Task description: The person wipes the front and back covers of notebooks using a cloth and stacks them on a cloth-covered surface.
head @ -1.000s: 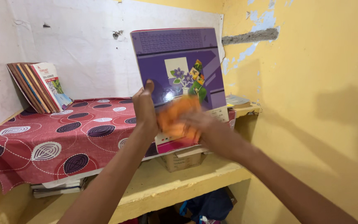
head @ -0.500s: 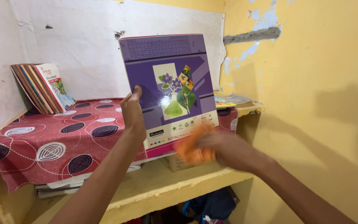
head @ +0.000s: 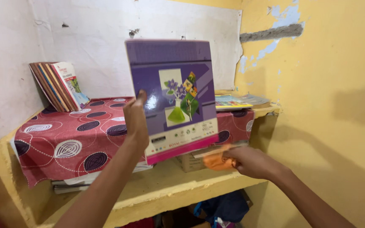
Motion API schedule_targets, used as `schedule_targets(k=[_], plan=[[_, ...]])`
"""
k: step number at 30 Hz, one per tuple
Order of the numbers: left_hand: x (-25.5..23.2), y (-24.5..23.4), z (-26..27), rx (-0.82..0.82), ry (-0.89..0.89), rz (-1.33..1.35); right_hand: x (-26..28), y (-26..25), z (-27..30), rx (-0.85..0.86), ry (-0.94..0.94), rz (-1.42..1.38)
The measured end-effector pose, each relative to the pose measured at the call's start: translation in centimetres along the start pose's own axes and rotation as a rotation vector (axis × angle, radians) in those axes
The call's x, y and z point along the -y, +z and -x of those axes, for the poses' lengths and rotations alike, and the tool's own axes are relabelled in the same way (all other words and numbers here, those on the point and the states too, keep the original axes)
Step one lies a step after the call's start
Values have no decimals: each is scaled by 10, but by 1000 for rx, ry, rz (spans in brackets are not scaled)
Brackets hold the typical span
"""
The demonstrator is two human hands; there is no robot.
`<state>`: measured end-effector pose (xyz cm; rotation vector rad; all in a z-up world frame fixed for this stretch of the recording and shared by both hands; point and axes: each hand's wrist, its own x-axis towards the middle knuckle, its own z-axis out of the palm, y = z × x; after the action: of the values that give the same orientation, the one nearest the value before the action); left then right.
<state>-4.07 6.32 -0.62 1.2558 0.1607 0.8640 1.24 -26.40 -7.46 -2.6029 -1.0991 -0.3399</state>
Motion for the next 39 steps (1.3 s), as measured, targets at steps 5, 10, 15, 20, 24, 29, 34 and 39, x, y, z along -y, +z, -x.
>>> schedule_targets(k=[5,10,15,20,24,29,34,39], plan=[[-24,3,-10,-11,-85,-34,-70,39,-27,-35,349,-320],[-3,22,-31,-36,-67,-174,-34,71,-43,-208,391,-1554],[-13,28,-79,-19,-131,-24,30,28,-65,-290,184,-1931],[5,11,-146,395,82,-29,49,16,-104,-424,212,-1772],[37,-6,-177,413,307,-908,63,25,-126,-739,199,-1602],[39,-5,-174,849,-17,-778,94,47,-143,-933,-161,-377],[27,-21,-171,734,-232,67,126,63,-164,-963,-465,-15],[25,-21,-166,360,-142,352,148,82,-187,-617,-559,-63]])
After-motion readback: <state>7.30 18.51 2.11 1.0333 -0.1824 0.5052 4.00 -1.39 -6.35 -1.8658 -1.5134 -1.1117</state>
